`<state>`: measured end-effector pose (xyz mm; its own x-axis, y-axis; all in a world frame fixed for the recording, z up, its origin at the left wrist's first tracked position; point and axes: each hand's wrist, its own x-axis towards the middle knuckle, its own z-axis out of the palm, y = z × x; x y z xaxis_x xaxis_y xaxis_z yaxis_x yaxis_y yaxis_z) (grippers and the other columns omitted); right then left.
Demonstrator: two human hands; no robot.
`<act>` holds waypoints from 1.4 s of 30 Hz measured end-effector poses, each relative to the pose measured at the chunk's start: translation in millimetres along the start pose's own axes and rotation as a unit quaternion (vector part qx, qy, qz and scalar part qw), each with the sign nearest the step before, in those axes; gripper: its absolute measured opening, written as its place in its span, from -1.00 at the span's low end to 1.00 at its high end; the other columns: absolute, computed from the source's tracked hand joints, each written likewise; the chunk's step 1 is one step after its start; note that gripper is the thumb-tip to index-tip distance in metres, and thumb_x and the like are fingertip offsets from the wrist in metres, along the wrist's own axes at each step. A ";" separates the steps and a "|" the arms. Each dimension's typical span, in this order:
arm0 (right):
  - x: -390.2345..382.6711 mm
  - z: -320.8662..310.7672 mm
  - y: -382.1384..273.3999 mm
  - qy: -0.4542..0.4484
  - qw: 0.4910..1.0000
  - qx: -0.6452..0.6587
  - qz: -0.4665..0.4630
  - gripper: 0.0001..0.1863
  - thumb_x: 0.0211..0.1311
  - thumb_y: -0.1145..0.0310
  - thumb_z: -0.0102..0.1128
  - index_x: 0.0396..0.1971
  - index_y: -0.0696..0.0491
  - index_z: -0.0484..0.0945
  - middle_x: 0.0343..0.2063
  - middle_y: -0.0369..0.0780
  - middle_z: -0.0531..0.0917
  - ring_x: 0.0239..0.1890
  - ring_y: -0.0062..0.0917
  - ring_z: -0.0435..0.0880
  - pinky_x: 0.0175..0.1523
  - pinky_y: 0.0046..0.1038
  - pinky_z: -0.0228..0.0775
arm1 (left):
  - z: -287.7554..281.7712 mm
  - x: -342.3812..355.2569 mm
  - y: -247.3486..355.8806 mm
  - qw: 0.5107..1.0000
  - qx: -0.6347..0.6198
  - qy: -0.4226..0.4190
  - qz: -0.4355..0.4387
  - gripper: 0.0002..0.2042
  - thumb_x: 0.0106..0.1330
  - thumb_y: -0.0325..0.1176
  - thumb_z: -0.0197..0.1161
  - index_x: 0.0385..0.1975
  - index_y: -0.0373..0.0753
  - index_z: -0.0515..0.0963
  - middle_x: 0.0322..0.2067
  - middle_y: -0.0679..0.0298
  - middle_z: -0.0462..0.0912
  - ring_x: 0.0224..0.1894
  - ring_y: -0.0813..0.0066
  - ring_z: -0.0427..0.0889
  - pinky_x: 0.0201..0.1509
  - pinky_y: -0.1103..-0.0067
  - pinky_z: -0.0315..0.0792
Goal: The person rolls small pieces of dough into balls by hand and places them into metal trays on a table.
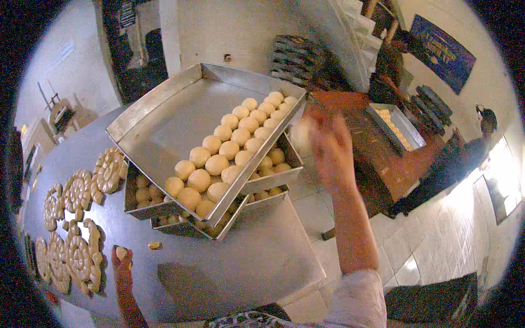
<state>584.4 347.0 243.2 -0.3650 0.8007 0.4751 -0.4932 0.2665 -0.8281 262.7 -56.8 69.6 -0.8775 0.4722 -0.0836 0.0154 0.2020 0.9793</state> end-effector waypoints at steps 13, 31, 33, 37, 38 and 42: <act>139.0 68.4 42.6 0.016 0.918 -0.327 -0.224 -0.79 0.15 0.39 0.06 -0.29 0.19 0.54 -0.33 -0.02 0.61 -0.35 -0.29 0.62 -0.18 -0.37 0.45 | -5.7 -53.5 -11.7 0.943 -0.305 -0.017 -0.129 -0.72 0.18 -0.34 0.23 -0.17 -0.22 0.37 -0.41 0.35 0.46 -0.33 0.53 0.47 -0.29 0.56 0.41; -289.7 87.4 126.7 -0.268 0.663 -0.698 0.040 -0.56 0.11 0.26 0.09 0.02 0.08 0.41 0.06 -0.02 0.39 0.14 -0.03 0.20 0.25 -0.09 -0.08 | -79.8 179.0 -31.8 0.911 0.373 0.054 0.167 -0.75 0.20 -0.28 0.12 -0.18 -0.24 0.54 -0.19 0.04 0.56 -0.16 0.08 0.54 -0.06 0.34 0.41; -261.9 112.4 156.8 -0.197 0.683 -0.702 0.040 -0.56 0.08 0.27 0.09 -0.02 0.13 0.40 -0.01 0.00 0.41 0.08 -0.06 0.25 0.23 -0.09 -0.08 | -98.4 231.7 -52.0 0.880 0.410 0.147 0.190 -0.72 0.13 -0.32 0.17 -0.13 -0.14 0.53 -0.11 0.05 0.49 -0.04 0.08 0.43 0.05 0.29 0.32; -308.9 141.9 170.2 -0.201 0.703 -0.682 -0.011 -0.66 -0.01 0.36 0.15 -0.21 0.16 0.39 -0.18 -0.01 0.46 -0.06 -0.08 0.35 0.12 -0.09 0.07 | -93.2 285.9 -69.2 0.833 0.472 0.167 0.236 -0.69 0.12 -0.32 0.18 -0.09 -0.13 0.51 -0.04 0.09 0.42 -0.02 -0.03 0.39 0.03 0.27 0.33; -316.0 149.1 143.8 -0.258 0.742 -0.619 0.017 -0.65 -0.02 0.35 0.15 -0.22 0.18 0.39 -0.22 0.00 0.46 -0.11 -0.06 0.37 0.07 -0.06 0.13 | -94.5 290.5 -68.6 0.817 0.506 0.157 0.228 -0.71 0.11 -0.30 0.18 -0.13 -0.12 0.53 -0.07 0.11 0.45 -0.02 -0.10 0.37 0.02 0.27 0.35; -287.9 82.5 139.8 -0.060 0.666 -0.741 0.062 -0.67 -0.07 0.30 0.21 -0.29 0.13 0.45 -0.21 0.00 0.46 -0.09 -0.06 0.35 0.05 -0.08 0.15 | -85.9 294.7 -50.1 0.812 0.526 0.130 0.214 -0.74 0.11 -0.34 0.14 -0.18 -0.17 0.55 -0.19 0.11 0.54 -0.08 0.00 0.46 -0.08 0.25 0.40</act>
<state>555.4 109.5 15.2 -0.4348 0.8408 0.3224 0.8353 0.5104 -0.2046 -37.8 -1.5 11.7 -0.7526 0.5240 0.3988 0.6282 0.7530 0.1960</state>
